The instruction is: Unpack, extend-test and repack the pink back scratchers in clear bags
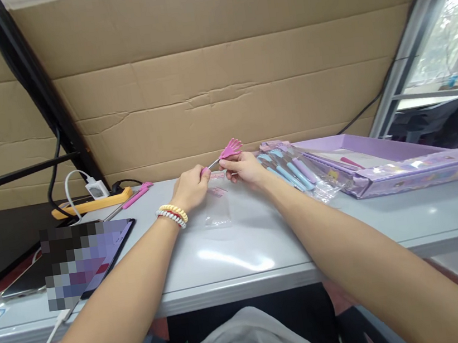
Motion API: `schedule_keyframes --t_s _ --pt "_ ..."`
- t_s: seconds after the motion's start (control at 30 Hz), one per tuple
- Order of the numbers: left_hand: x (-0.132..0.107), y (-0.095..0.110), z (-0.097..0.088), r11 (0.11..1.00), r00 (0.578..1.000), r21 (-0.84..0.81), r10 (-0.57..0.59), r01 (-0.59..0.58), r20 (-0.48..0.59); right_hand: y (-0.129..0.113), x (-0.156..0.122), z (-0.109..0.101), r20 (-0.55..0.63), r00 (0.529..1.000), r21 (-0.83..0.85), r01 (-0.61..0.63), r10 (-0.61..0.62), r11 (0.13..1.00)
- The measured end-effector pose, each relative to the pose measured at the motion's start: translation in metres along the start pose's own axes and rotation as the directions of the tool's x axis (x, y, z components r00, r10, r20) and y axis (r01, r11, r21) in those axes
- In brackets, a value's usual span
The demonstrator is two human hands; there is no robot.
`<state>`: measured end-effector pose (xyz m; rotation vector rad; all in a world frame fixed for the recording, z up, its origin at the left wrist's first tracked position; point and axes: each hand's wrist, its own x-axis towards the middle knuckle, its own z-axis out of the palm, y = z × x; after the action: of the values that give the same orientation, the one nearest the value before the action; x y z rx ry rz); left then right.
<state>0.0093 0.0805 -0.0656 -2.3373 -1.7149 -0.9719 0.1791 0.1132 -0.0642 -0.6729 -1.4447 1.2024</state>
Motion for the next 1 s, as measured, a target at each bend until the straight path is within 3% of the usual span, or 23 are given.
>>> schedule_keyframes --t_s 0.23,0.57,0.8,1.0 --pt "-0.001 0.005 0.009 0.997 0.999 -0.065 0.042 -0.042 -0.002 0.001 -0.001 0.012 -0.018 1.0 0.134 -0.019 0.022 0.991" --pt "0.004 0.014 0.007 0.998 0.999 -0.037 0.041 -0.042 -0.022 -0.009 0.011 0.013 -0.193 0.98 0.004 0.043 -0.041 0.999" --pt "0.006 0.024 0.004 0.991 0.997 -0.114 0.069 -0.071 -0.014 -0.023 0.012 0.004 -0.24 0.962 -0.122 0.099 -0.127 0.988" --pt "0.005 0.027 0.004 0.988 0.999 -0.142 0.052 -0.053 -0.009 -0.02 0.013 0.002 -0.237 0.951 -0.149 0.166 -0.198 0.975"
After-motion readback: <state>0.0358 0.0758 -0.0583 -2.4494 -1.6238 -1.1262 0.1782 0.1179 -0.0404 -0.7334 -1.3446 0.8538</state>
